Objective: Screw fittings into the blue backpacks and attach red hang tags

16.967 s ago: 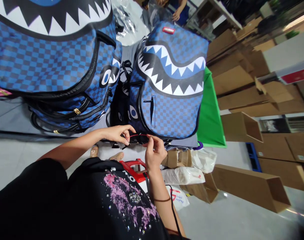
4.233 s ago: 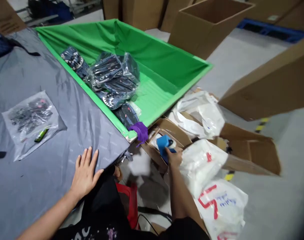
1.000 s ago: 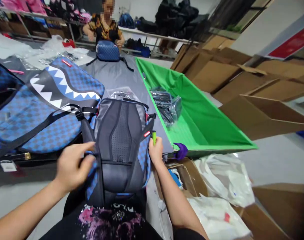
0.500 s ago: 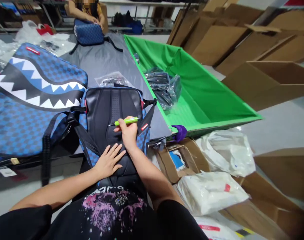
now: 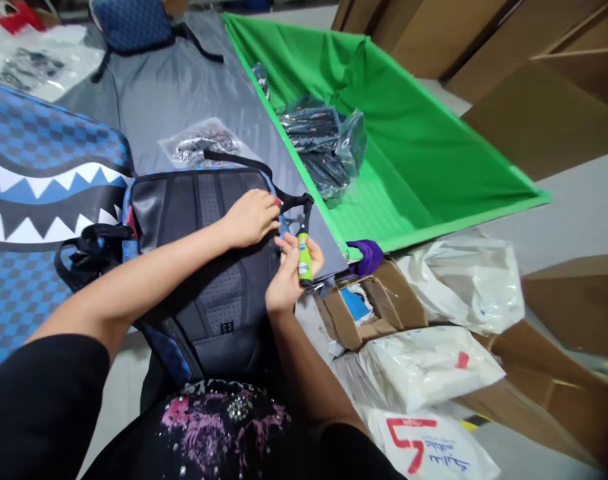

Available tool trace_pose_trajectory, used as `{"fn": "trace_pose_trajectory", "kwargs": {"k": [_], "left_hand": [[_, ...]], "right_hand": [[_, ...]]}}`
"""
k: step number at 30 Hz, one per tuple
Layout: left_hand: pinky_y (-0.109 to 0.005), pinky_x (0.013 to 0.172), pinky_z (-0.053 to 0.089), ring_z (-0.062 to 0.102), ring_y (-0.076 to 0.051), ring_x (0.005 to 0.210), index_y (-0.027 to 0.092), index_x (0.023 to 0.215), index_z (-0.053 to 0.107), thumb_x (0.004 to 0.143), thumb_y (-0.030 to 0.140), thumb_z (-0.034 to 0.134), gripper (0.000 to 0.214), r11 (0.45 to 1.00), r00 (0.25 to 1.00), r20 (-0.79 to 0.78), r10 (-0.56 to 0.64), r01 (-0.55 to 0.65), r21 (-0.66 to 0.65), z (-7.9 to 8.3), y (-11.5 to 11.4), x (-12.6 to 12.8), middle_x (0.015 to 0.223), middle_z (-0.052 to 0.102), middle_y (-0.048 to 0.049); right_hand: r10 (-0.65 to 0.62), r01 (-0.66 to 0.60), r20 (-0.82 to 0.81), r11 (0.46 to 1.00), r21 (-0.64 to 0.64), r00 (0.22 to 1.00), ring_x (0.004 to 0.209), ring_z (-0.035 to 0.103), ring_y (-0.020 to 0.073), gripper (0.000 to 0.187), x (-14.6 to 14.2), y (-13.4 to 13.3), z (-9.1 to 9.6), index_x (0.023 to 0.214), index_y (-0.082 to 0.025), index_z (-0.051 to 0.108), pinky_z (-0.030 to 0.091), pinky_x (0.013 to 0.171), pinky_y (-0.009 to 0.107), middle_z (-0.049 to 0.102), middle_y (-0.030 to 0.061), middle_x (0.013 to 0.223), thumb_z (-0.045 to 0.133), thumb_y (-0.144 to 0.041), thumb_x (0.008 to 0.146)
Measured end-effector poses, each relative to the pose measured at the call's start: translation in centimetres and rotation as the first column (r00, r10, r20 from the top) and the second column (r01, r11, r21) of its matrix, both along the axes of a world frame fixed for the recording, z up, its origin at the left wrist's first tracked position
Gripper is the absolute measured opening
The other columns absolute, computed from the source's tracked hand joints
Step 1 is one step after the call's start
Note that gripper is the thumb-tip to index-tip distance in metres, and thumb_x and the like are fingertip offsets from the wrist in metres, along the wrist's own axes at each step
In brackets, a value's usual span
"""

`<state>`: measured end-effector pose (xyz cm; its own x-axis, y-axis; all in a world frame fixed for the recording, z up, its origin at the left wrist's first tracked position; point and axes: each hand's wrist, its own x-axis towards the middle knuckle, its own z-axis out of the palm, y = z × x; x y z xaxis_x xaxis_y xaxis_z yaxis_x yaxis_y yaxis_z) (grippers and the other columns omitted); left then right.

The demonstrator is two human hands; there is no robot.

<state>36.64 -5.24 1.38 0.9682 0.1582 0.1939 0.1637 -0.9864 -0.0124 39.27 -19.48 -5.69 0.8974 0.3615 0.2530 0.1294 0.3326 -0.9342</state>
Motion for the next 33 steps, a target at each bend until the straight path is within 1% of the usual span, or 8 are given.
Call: {"fn": "trace_pose_trajectory", "kwargs": {"k": [5, 10, 14, 16, 20, 23, 29, 33], "left_hand": [[-0.041, 0.076, 0.036, 0.061, -0.026, 0.083, 0.015, 0.085, 0.072, 0.094, 0.044, 0.051, 0.037, 0.991, 0.966, -0.234, -0.113, 0.125, 0.041, -1.1, 0.4, 1.6, 0.083, 0.070, -0.0107], [-0.041, 0.082, 0.036, 0.055, -0.022, 0.084, 0.019, 0.083, 0.071, 0.093, 0.053, 0.051, 0.040, 0.976, 0.957, -0.193, -0.216, 0.219, -0.006, -0.8, 1.2, 0.3, 0.084, 0.069, -0.0062], [-0.058, 0.105, 0.027, 0.050, -0.025, 0.095, 0.016, 0.080, 0.071, 0.093, 0.065, 0.044, 0.057, 0.994, 0.999, -0.046, -0.012, 0.017, 0.108, 0.4, 6.4, -0.6, 0.074, 0.063, -0.0065], [-0.065, 0.111, 0.018, 0.050, -0.029, 0.105, 0.016, 0.082, 0.073, 0.094, 0.063, 0.043, 0.056, 0.985, 0.996, 0.030, 0.085, -0.089, 0.147, 0.8, 7.1, -0.9, 0.080, 0.063, -0.0079], [-0.065, 0.115, 0.021, 0.052, -0.032, 0.108, 0.020, 0.091, 0.072, 0.082, 0.071, 0.055, 0.054, 0.987, 0.996, -0.066, -0.053, 0.062, 0.147, 0.0, 2.7, -1.3, 0.090, 0.064, -0.0069], [-0.060, 0.114, 0.033, 0.055, -0.029, 0.100, 0.018, 0.094, 0.069, 0.075, 0.071, 0.066, 0.056, 0.994, 0.992, -0.097, -0.078, 0.085, 0.071, -1.5, -0.6, -2.0, 0.089, 0.064, -0.0069], [-0.064, 0.119, 0.022, 0.051, -0.028, 0.112, 0.017, 0.094, 0.066, 0.086, 0.062, 0.060, 0.046, 0.971, 0.994, 0.088, -0.060, 0.078, -0.224, -3.3, 0.1, -3.6, 0.096, 0.064, -0.0068], [-0.063, 0.120, 0.021, 0.051, -0.025, 0.111, 0.018, 0.091, 0.065, 0.092, 0.056, 0.054, 0.040, 0.957, 0.981, 0.180, -0.067, 0.114, -0.268, -4.3, 0.3, -3.9, 0.096, 0.064, -0.0055]], "right_hand": [[-0.022, 0.019, 0.105, 0.999, 0.032, 0.994, 0.079, 0.069, 0.0136, 0.022, 1.9, 1.1, -1.8, 0.115, -0.022, 0.043, 0.056, 0.082, 0.037, 0.065, 0.0032, 0.095, 0.051, -0.029, 0.096], [-0.028, 0.029, 0.110, 1.000, -0.010, 0.994, 0.059, 0.063, 0.0107, 0.015, 2.9, 0.4, -2.5, 0.108, -0.023, 0.042, 0.057, 0.068, 0.032, 0.064, -0.0028, 0.077, 0.049, -0.026, 0.096], [0.001, 0.010, 0.103, 0.995, -0.101, 0.995, 0.051, 0.063, 0.0113, 0.014, 3.3, -0.7, -2.9, 0.103, -0.022, 0.042, 0.060, 0.077, 0.038, 0.060, -0.0081, 0.063, 0.050, -0.030, 0.094], [0.036, -0.028, 0.045, 0.987, -0.156, 0.998, 0.048, 0.061, 0.0107, 0.016, 3.9, -1.6, -2.8, 0.105, -0.021, 0.045, 0.060, 0.073, 0.036, 0.061, -0.0084, 0.060, 0.048, -0.033, 0.096], [0.101, -0.104, -0.026, 0.970, -0.218, 0.995, 0.050, 0.061, 0.0102, 0.027, 5.4, -1.9, -1.4, 0.111, -0.018, 0.051, 0.056, 0.060, 0.027, 0.066, -0.0041, 0.066, 0.049, -0.041, 0.096], [0.150, -0.138, 0.020, 0.948, -0.289, 0.989, 0.043, 0.055, 0.0102, 0.029, 6.1, -0.8, -0.4, 0.094, -0.017, 0.057, 0.051, 0.052, 0.025, 0.056, -0.0059, 0.054, 0.055, -0.047, 0.093], [0.203, -0.084, 0.224, 0.890, -0.449, 0.953, 0.044, 0.053, 0.0102, 0.028, 6.4, 0.8, -0.1, 0.078, -0.017, 0.061, 0.042, 0.046, 0.022, 0.059, -0.0017, 0.057, 0.057, -0.042, 0.091], [0.253, -0.062, 0.324, 0.864, -0.500, 0.912, 0.053, 0.059, 0.0112, 0.027, 6.5, 1.2, 0.1, 0.072, -0.017, 0.062, 0.046, 0.054, 0.022, 0.066, 0.0026, 0.066, 0.056, -0.035, 0.091]]}}
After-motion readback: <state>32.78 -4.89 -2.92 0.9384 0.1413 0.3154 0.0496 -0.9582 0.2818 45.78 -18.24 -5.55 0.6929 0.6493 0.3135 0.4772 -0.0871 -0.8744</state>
